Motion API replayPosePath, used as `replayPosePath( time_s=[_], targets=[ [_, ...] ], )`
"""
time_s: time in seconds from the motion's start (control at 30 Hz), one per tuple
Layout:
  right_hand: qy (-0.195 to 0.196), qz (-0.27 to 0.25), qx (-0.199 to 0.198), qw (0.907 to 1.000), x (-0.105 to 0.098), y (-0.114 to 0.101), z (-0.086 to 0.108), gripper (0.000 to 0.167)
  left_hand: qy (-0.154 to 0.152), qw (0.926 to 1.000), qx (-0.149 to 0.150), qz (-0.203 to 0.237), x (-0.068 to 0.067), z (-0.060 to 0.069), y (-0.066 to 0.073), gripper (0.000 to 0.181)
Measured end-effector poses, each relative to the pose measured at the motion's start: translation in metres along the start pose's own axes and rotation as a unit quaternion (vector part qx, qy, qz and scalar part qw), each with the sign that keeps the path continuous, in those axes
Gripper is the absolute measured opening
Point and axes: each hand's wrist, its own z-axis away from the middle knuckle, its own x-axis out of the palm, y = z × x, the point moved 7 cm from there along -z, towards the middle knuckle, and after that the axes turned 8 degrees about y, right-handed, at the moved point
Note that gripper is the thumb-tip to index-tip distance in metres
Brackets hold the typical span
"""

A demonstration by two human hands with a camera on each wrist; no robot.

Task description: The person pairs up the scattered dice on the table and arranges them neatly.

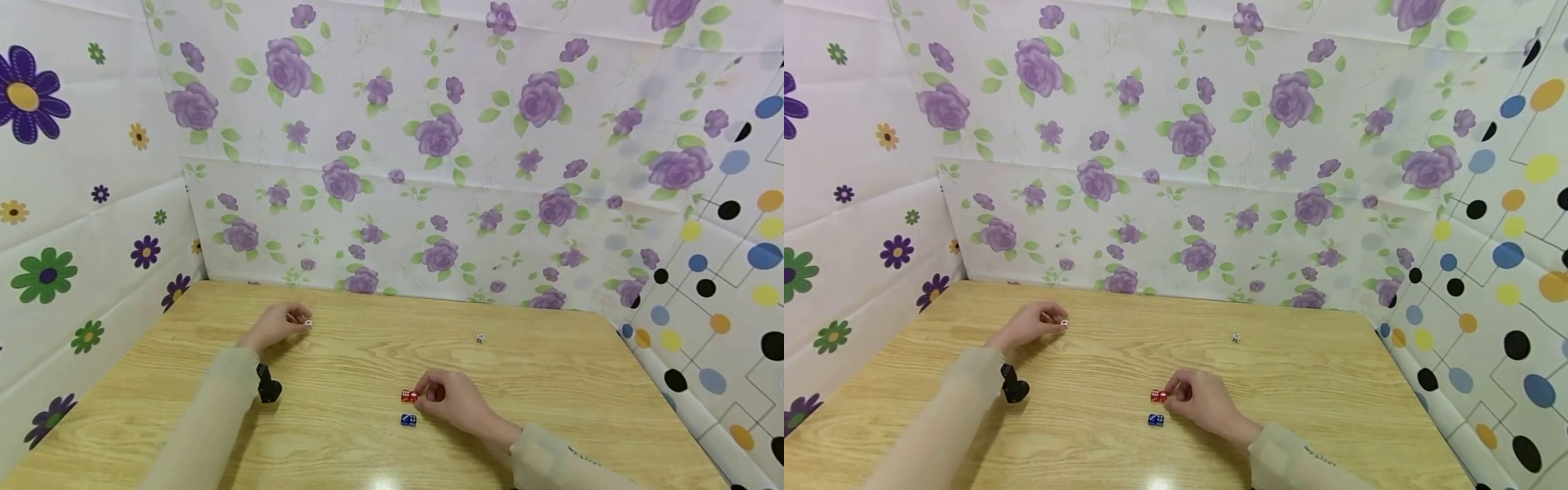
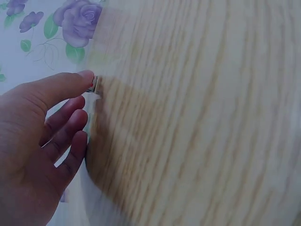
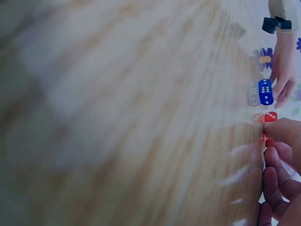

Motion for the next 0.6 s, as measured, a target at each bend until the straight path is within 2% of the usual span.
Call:
replayPosePath(
  time_s=[0.23, 0.6],
  targets=[
    [0.000, -0.002, -0.001, 1.0000, 0.0000, 0.0002, -0.0001, 0.007, 0.019, 0.9996, -0.015, -0.014, 0.0000, 0.0032, -0.0018, 0.017],
    [-0.002, -0.002, 0.002, 1.0000, -0.0001, -0.0004, -0.0007, 0.007, 0.031, 0.9992, -0.009, -0.025, 0.0002, 0.0033, -0.0025, 0.010]
  ],
)
